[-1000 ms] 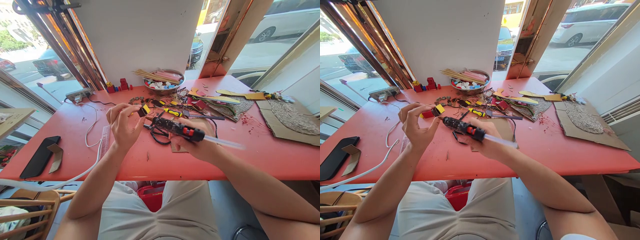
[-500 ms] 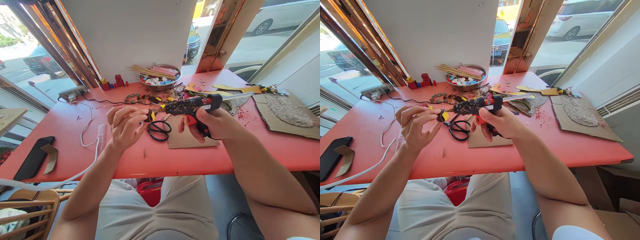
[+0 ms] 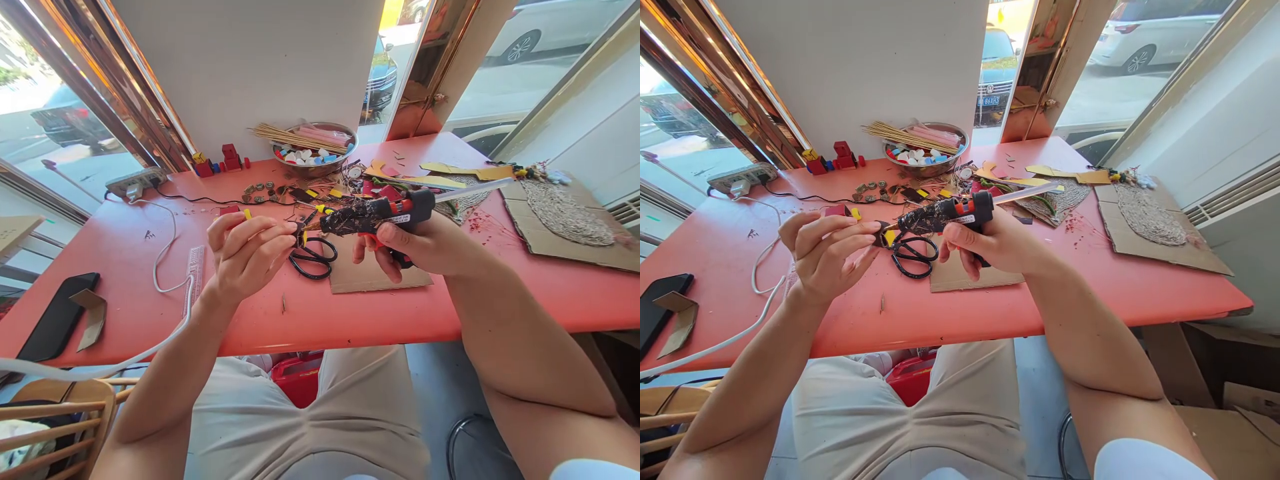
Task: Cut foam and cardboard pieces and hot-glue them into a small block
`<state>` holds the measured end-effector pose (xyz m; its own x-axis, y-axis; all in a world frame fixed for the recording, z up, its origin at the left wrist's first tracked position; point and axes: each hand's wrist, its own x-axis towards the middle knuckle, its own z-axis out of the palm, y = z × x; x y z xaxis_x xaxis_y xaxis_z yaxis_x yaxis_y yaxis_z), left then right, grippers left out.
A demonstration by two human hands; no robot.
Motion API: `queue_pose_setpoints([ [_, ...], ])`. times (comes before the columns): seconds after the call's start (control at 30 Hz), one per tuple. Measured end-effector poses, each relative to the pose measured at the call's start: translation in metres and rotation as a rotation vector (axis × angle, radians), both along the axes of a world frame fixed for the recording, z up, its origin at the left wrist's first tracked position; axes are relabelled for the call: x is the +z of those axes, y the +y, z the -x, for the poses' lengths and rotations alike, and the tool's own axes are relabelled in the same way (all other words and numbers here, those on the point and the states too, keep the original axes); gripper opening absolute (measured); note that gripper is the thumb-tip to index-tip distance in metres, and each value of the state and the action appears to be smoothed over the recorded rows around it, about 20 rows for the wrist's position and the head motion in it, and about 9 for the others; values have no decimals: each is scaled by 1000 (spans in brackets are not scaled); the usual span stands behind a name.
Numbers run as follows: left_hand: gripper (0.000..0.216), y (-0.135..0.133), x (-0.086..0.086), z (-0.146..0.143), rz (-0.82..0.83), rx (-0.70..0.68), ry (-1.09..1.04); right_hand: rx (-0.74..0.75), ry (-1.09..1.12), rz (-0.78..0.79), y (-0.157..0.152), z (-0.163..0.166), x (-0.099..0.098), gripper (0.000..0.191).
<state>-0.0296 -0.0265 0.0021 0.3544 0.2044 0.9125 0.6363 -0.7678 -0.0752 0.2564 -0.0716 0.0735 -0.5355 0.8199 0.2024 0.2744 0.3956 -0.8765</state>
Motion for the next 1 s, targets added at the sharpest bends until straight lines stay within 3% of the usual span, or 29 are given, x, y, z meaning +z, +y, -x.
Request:
queue_pose_setpoints([
  [0.37, 13, -3, 5, 1, 25, -91, 59, 42, -57, -15, -2, -6, 4, 69],
  [0.57, 8, -2, 1, 2, 135, -13, 25, 49, -87, -14, -4, -6, 6, 59],
  [0.83, 8, -1, 4, 3, 161, -45, 52, 3, -120, -38, -5, -11, 0, 51],
  [1.0, 5, -2, 7, 1, 85, -39, 83, -52, -171, -79, -4, -13, -3, 46],
])
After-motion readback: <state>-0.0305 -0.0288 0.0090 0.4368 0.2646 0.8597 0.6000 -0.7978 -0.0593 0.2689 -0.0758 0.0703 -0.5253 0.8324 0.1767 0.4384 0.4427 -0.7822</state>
